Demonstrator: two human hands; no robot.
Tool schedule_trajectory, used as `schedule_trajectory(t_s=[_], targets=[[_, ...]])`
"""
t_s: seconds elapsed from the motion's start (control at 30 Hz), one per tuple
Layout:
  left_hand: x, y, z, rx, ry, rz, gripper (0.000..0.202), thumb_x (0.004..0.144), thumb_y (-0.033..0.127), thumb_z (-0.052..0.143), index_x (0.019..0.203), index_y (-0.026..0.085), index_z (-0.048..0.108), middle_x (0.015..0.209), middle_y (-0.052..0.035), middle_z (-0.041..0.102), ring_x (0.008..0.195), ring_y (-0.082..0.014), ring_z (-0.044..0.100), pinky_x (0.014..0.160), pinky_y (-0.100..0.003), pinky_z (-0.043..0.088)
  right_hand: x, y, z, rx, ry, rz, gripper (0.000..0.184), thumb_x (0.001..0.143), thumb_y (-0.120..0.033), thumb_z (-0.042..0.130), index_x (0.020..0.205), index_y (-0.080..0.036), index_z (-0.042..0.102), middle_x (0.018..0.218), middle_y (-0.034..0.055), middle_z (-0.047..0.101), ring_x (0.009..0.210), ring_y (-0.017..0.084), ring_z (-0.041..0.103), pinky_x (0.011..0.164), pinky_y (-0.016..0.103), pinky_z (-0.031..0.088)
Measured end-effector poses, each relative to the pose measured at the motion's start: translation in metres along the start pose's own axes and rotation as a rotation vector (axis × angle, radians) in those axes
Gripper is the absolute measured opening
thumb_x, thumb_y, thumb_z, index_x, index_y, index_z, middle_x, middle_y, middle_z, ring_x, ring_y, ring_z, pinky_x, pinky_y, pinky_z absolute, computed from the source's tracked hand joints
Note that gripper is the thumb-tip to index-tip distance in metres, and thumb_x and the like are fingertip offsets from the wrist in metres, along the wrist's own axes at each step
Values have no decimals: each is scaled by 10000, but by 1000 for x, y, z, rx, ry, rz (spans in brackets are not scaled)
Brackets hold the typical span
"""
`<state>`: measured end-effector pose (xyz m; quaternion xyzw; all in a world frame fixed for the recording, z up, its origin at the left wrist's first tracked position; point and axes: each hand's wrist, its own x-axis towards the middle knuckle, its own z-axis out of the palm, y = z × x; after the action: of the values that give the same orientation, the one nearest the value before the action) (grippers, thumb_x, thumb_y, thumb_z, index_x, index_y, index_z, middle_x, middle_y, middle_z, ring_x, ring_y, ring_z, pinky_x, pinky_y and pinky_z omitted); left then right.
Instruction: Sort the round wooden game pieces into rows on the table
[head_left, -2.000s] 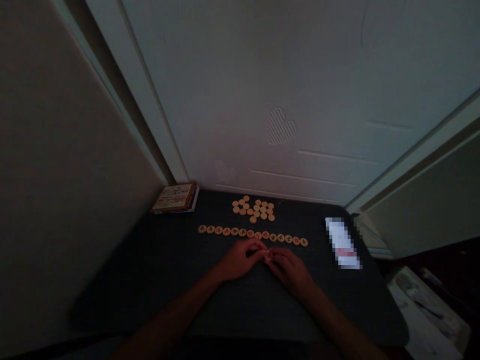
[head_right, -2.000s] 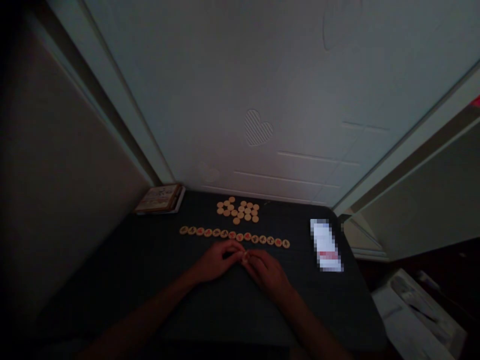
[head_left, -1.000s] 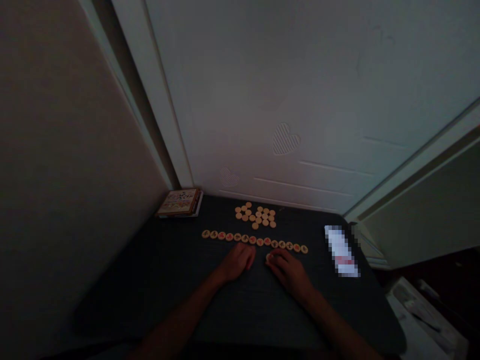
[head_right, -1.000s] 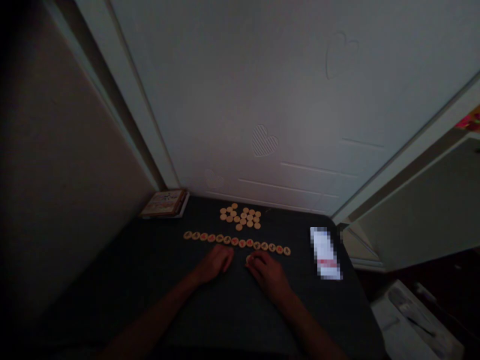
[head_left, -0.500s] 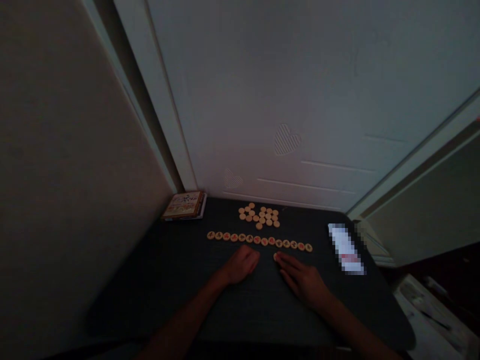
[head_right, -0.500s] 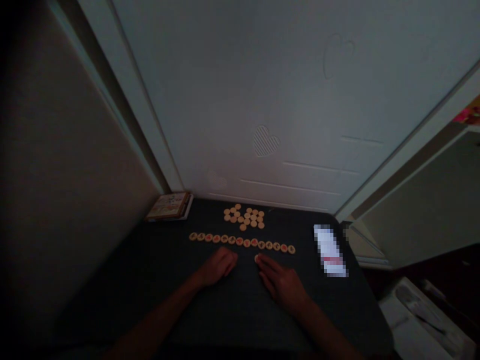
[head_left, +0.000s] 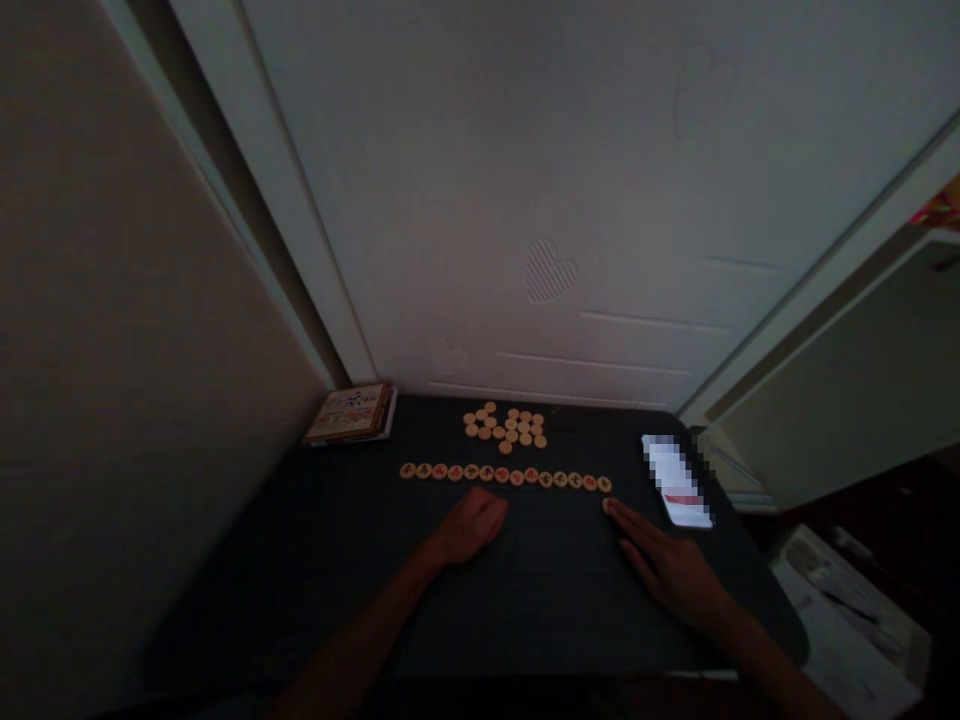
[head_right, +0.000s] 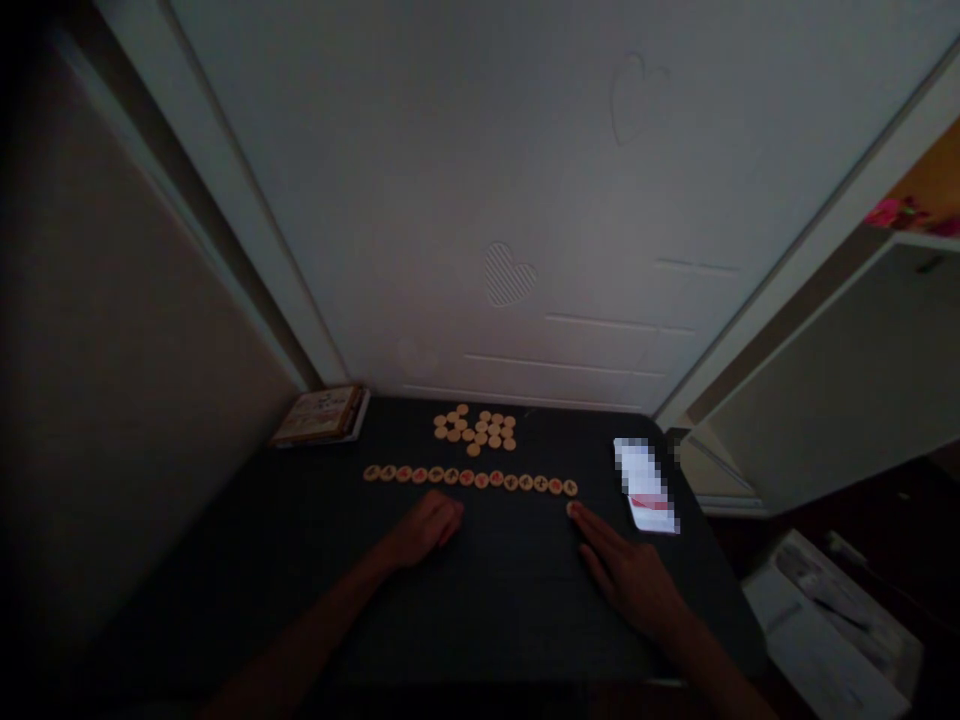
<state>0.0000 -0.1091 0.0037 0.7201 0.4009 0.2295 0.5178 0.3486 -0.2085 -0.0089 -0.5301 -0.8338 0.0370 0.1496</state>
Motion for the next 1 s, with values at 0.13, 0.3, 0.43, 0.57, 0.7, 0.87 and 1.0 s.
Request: schedule_trajectory(t_s=[0.13,0.3,0.43,0.57,0.7,0.87,1.0], targets=[[2,-2,1,17,6,0,464,905,384,322,481,216,408,480,28,426,507,-120,422,561,-268,338,0,3,3,11,-45,33,579,1031,-271,408,1573,-349,220,1573,9,379,1227,205,633,861,334,633],[2,0,0,50,-18,-2,438,894,349,326,490,211,423,477,29,425,502,-120,421,548,-266,324,-1,0,2,15,-13,58,556,1039,-275,365,1574,-337,223,1589,8,341,1247,200,616,840,305,634],[-1,4,-2,95,-34,26,437,902,320,306,496,205,420,488,27,434,516,-118,429,554,-258,327,-6,1,1,23,36,6,533,1035,-249,361,1560,-312,287,1556,13,406,1250,186,612,819,266,633],[3,18,-16,237,37,94,434,924,340,360,517,198,411,489,45,388,492,-106,373,514,-253,266,-15,6,7,26,121,-76,458,1020,-254,420,1474,-285,474,1453,30,551,1173,185,668,808,253,637],[28,37,-54,460,297,169,493,969,400,369,528,189,433,497,40,399,490,-105,377,519,-250,267,-23,10,12,19,190,-140,352,1005,-252,477,1320,-238,636,1322,56,670,1071,190,724,790,258,640],[67,43,-105,935,298,112,414,961,450,455,756,190,702,700,-44,681,667,-176,604,619,-268,388,-28,13,13,-1,226,-195,264,1004,-245,491,982,-198,750,957,62,788,782,163,760,666,240,591],[85,26,-129,1002,174,102,273,909,359,556,1079,226,723,1038,-63,746,929,-210,668,786,-285,473,-29,15,15,-34,236,-210,411,1000,-219,496,614,-190,633,546,1,612,453,97,566,478,244,387]])
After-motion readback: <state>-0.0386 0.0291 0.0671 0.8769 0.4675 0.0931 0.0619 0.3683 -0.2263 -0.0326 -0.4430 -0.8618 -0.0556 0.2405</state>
